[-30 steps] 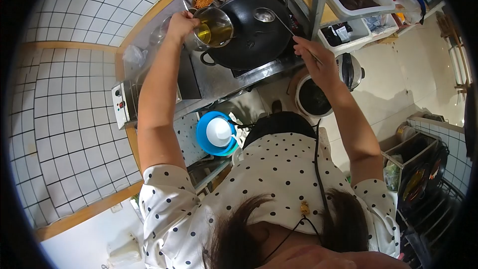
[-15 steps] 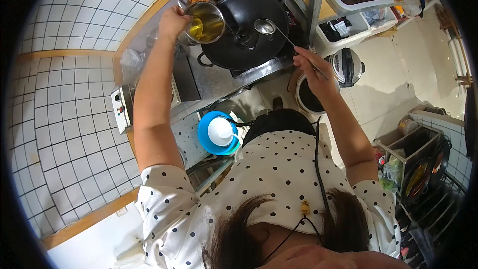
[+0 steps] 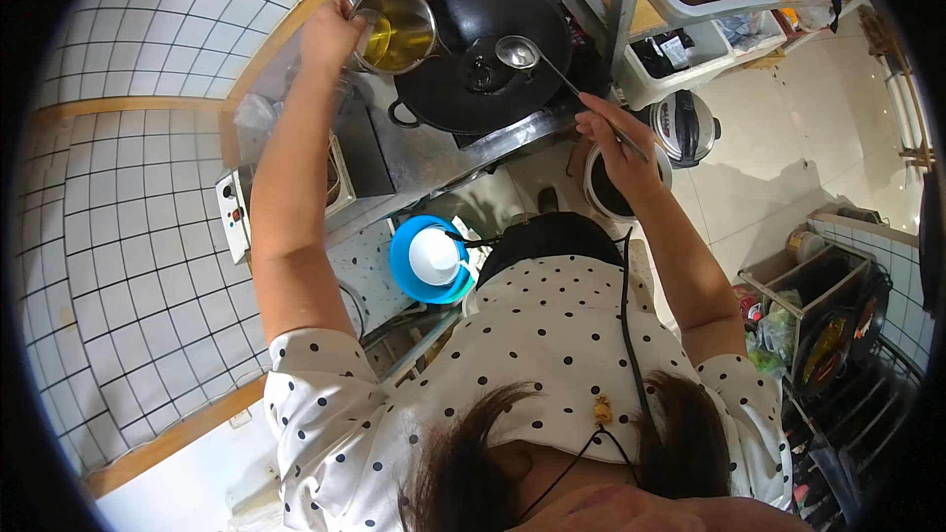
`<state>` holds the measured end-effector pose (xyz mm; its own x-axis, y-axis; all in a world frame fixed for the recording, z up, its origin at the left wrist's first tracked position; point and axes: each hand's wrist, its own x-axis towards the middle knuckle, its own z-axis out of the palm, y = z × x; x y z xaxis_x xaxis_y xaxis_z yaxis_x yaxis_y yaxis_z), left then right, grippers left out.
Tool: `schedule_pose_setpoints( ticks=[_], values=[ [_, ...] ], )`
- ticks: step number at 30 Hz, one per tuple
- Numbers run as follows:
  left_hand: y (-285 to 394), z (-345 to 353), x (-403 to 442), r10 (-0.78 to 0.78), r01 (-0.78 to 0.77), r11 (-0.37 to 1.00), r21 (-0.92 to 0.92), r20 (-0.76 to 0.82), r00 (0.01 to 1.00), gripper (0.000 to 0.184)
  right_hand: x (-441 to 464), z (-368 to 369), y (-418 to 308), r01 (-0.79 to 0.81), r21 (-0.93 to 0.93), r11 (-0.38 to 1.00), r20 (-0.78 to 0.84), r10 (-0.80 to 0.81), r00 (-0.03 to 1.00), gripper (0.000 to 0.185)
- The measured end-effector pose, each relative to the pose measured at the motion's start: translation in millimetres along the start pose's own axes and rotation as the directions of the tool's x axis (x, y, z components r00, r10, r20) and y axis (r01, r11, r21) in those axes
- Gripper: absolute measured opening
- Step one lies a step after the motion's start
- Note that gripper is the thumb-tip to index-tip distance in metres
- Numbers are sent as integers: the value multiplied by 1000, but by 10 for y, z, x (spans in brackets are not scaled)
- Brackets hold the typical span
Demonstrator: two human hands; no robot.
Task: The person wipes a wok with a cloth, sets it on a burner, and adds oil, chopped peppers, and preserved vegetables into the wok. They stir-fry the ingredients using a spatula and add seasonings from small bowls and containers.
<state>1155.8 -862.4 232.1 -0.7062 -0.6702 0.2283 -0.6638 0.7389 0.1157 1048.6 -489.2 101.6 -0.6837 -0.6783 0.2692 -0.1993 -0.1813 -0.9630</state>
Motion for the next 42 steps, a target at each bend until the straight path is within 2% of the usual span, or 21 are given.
schedule_pose_setpoints(
  ticks=[11, 14, 17, 23, 26, 30, 36, 37, 42],
  values=[
    [48, -134, 74, 10, -10, 1000, -6, -90, 996, 21, -6, -63, -37, 5, 0, 1000, -10, -5, 1000, 25],
    [29, -148, 106, 70, -68, 998, 17, -145, 987, 21, -3, -67, -46, 36, -6, 999, -35, -37, 999, 26],
    [127, -236, 91, 44, -40, 999, 36, -133, 990, 21, 12, -92, -45, 50, -19, 999, -41, -51, 998, 26],
    [196, -282, 115, 87, -84, 996, 22, -141, 986, 22, 9, -140, 4, 29, 5, 1000, -52, -28, 998, 25],
    [100, -236, 203, 158, -156, 987, 24, -173, 972, 23, 12, -167, 38, 36, -8, 999, -51, -36, 998, 26],
    [186, -291, 185, 135, -127, 989, 74, -126, 983, 22, 13, -153, 77, 58, 21, 998, -61, -57, 997, 26],
    [297, -363, 109, 120, -110, 990, 83, -126, 985, 24, -13, -130, 52, -1, 10, 1000, -63, 2, 998, 26],
    [316, -377, 94, 108, -97, 991, 88, -123, 987, 25, -7, -125, 89, 63, -10, 998, -67, -63, 996, 27],
    [294, -361, 92, 121, -102, 987, 127, -152, 981, 25, -14, -122, 86, 54, 0, 999, -59, -54, 997, 26]
  ],
)
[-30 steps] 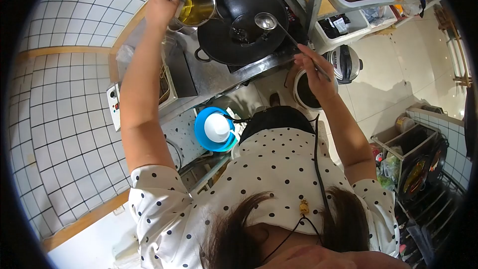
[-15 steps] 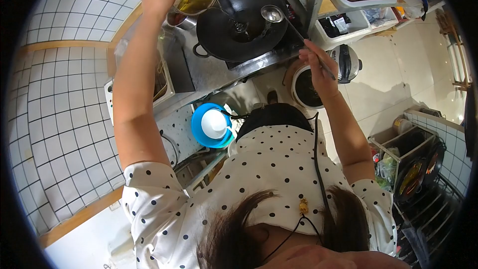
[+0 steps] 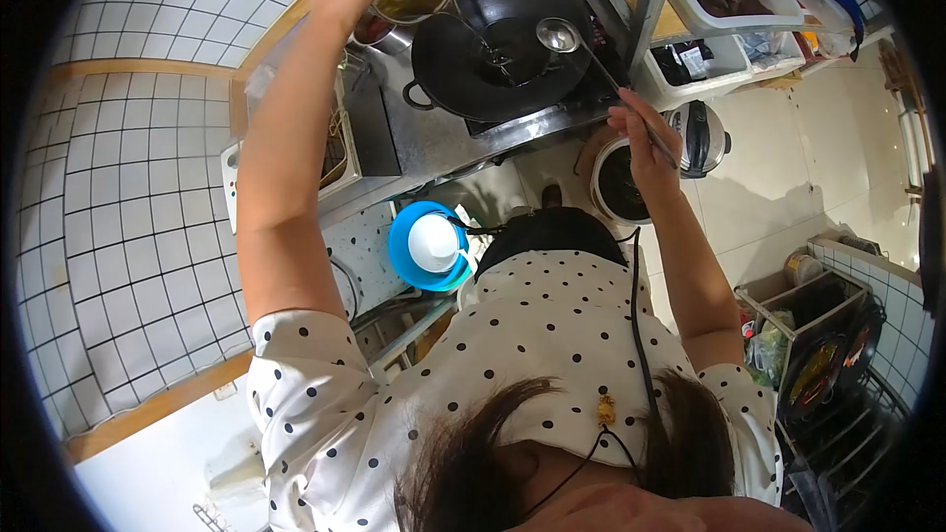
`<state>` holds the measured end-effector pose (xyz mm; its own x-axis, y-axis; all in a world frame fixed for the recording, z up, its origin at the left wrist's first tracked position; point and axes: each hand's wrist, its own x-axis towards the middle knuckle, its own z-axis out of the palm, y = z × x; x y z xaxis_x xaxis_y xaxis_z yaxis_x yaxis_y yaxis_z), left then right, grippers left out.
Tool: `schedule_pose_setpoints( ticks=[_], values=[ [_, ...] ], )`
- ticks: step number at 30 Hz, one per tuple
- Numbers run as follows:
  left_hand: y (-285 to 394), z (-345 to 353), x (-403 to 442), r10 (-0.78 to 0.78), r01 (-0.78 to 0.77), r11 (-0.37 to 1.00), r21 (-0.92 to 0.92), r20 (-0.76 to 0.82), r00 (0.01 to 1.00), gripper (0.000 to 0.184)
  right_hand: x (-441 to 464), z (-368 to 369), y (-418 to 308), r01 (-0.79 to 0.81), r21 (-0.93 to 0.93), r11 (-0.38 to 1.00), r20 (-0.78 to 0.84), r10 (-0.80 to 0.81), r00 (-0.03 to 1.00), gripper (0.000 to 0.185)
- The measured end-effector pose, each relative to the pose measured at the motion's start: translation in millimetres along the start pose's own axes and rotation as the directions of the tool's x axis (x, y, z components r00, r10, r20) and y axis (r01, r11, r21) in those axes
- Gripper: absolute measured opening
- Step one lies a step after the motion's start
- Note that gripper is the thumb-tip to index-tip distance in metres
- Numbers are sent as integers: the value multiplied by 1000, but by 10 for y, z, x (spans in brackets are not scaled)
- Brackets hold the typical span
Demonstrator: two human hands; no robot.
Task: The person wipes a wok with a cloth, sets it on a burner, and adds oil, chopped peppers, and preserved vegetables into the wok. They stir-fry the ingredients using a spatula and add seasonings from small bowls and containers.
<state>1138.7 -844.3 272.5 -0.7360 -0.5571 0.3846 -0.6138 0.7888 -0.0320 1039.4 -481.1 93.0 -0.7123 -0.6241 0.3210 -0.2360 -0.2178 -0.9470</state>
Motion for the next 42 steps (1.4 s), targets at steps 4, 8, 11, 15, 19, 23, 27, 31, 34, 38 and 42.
schedule_pose_setpoints(
  ticks=[4, 8, 11, 15, 19, 23, 27, 31, 34, 38, 42],
  values=[
    [78, -95, -24, 0, 0, 999, 54, 0, 1000, 21, -1, 23, -14, -22, 14, 1000, 2, 22, 1000, 26],
    [61, -74, -46, 21, -19, 996, 88, -18, 1000, 20, -1, 26, -33, -10, -14, 1000, 9, 10, 1000, 26],
    [38, -60, -40, 32, -29, 991, 131, -19, 999, 23, 4, 20, 4, 14, -26, 1000, 13, -14, 1000, 26],
    [35, -44, -58, 64, -55, 988, 142, -60, 996, 23, -12, 22, 3, -4, -25, 1000, 6, 4, 1000, 26],
    [21, -34, -55, 105, -94, 986, 139, -78, 991, 22, -23, 10, 11, 11, -35, 999, -1, -11, 1000, 26],
    [46, -77, -51, 102, -92, 986, 139, -69, 992, 22, -17, 9, 13, 36, -36, 999, -5, -37, 999, 26],
    [76, -125, -55, 127, -116, 987, 107, -97, 987, 21, -13, 3, -24, 32, -42, 999, -10, -33, 999, 26],
    [171, -218, -89, 107, -99, 993, 62, -142, 984, 13, -16, 6, -29, 37, -48, 998, -19, -38, 999, 26],
    [196, -263, -100, 99, -94, 995, 46, -142, 985, 13, -25, 9, -25, 42, -28, 999, -17, -43, 999, 27],
    [247, -367, -128, 90, -89, 996, 14, -140, 986, 13, -32, 14, -33, 20, -34, 999, -14, -20, 1000, 27],
    [230, -369, -106, 139, -133, 990, 42, -192, 972, 12, -26, 21, -39, 27, -28, 999, -20, -28, 999, 26]
  ],
)
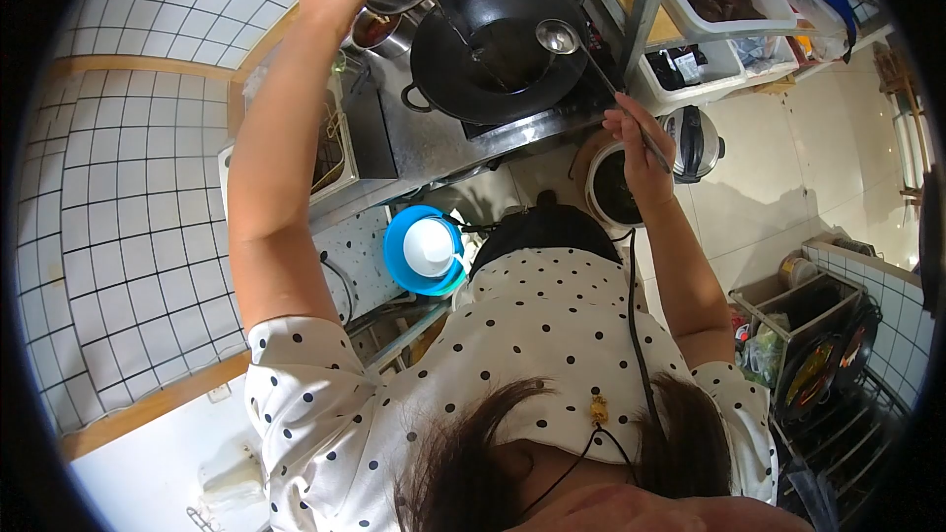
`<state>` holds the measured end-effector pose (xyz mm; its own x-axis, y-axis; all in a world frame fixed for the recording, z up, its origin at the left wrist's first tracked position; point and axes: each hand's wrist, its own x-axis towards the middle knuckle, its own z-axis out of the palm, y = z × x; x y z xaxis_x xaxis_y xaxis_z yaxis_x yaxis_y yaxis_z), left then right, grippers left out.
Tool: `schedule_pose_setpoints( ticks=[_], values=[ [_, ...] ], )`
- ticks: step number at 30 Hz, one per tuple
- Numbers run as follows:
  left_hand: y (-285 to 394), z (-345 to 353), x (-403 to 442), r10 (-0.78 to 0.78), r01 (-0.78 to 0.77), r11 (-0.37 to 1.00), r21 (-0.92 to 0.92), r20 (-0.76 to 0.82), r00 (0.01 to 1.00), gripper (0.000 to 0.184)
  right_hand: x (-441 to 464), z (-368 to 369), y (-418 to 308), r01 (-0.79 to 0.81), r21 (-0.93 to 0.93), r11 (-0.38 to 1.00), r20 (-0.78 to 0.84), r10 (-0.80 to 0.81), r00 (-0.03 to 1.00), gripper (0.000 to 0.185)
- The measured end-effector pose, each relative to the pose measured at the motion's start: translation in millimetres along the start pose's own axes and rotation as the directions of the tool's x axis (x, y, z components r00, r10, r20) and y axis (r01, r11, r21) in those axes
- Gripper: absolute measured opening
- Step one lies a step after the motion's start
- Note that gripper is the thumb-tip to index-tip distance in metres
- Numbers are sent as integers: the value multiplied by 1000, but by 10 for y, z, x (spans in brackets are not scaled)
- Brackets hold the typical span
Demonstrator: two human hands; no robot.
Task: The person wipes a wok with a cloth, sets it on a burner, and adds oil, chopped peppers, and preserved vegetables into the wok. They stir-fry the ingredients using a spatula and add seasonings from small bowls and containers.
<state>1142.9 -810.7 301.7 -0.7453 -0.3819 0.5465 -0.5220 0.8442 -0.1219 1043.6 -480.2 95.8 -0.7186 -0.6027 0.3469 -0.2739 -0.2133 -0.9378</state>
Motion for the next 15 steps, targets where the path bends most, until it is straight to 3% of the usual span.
schedule_pose_setpoints(
  ticks=[15],
  values=[
    [20, -37, 32, 33, -32, 998, 50, -8, 999, 14, -1, -13, -4, 66, -44, 997, 13, -66, 998, 27]
  ],
)
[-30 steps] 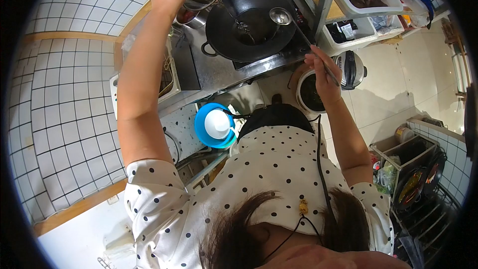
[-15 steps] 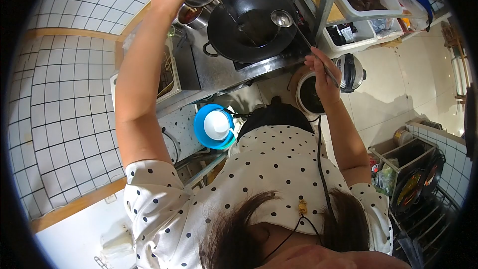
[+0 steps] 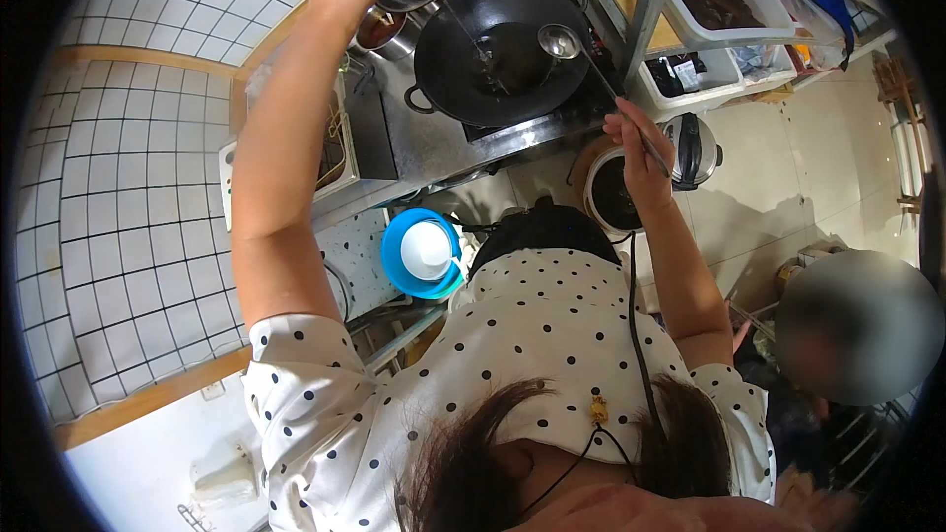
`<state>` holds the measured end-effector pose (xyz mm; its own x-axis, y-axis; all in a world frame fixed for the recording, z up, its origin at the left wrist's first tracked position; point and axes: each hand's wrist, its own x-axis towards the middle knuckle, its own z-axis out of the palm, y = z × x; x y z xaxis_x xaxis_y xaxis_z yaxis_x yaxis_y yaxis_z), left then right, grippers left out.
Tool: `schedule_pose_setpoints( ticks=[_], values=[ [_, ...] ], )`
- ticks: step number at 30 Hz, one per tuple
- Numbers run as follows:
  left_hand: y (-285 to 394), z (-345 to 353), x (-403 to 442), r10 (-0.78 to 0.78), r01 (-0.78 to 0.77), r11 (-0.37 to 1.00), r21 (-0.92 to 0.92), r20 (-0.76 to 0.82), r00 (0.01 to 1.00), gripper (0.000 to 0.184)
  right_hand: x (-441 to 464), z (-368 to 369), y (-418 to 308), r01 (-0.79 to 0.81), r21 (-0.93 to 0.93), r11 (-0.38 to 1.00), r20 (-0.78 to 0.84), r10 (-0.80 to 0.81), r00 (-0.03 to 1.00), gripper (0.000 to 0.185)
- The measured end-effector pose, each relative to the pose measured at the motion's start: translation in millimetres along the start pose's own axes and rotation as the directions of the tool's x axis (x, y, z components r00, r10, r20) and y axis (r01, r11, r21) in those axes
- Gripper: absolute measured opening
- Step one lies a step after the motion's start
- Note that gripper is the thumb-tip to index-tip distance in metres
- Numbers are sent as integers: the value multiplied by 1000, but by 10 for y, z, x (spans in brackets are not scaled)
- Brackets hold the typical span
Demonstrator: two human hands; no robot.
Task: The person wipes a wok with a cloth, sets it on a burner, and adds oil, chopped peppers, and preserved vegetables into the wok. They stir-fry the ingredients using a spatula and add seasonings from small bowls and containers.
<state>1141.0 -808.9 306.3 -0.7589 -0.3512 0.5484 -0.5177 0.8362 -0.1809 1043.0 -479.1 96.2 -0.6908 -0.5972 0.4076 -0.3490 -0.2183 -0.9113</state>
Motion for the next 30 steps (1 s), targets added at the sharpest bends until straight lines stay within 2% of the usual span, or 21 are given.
schedule_pose_setpoints(
  ticks=[4, 6, 7, 8, 10, 12, 15, 17, 22, 25, 27, 29, 30],
  values=[
    [-156, 282, -174, -151, 153, 978, -141, 24, 988, 20, -37, 20, 1, -97, 90, 991, -17, 99, 995, 27],
    [-346, 578, -351, -219, 215, 939, -268, 14, 976, 19, 8, 17, -57, -218, 223, 950, -33, 231, 972, 30],
    [-448, 768, -482, -326, 331, 845, -421, 85, 942, 17, 39, 8, -94, -275, 287, 918, -34, 296, 954, 31],
    [-547, 970, -628, -414, 436, 711, -552, 172, 894, 15, 87, -2, -119, -259, 334, 906, -43, 289, 956, 33],
    [-547, 1045, -789, -526, 585, 359, -727, 360, 771, 13, 216, -3, -170, -229, 425, 876, -56, 278, 959, 37],
    [-491, 1042, -1048, -551, 630, -50, -775, 548, 629, 16, 378, 43, -287, -181, 484, 856, -15, 215, 977, 40],
    [-340, 827, -1318, -525, 577, -258, -775, 614, 590, 21, 627, 241, -547, -169, 503, 847, 105, 134, 985, 42],
    [-263, 634, -1558, -552, 524, -337, -782, 615, 563, 22, 761, 472, -680, -213, 522, 826, 217, 113, 970, 42],
    [-231, 171, -2384, -639, 417, -458, -785, 617, 459, 20, 640, 1163, -852, -296, 393, 870, 510, 61, 858, 39],
    [-161, -19, -2994, -695, 387, -493, -779, 621, 363, 20, 380, 1455, -871, -320, 274, 907, 656, 67, 752, 27],
    [-62, 65, -3414, -726, 367, -522, -770, 627, 282, 19, 200, 1631, -774, -387, 159, 908, 749, 145, 647, 22],
    [48, 250, -3787, -709, 341, -601, -722, 680, 190, 19, 66, 1770, -725, -387, 17, 922, 823, 206, 528, 17],
    [122, 366, -3939, -684, 335, -633, -698, 707, 181, 18, 4, 1839, -677, -356, -116, 927, 833, 286, 474, 16]
  ],
)
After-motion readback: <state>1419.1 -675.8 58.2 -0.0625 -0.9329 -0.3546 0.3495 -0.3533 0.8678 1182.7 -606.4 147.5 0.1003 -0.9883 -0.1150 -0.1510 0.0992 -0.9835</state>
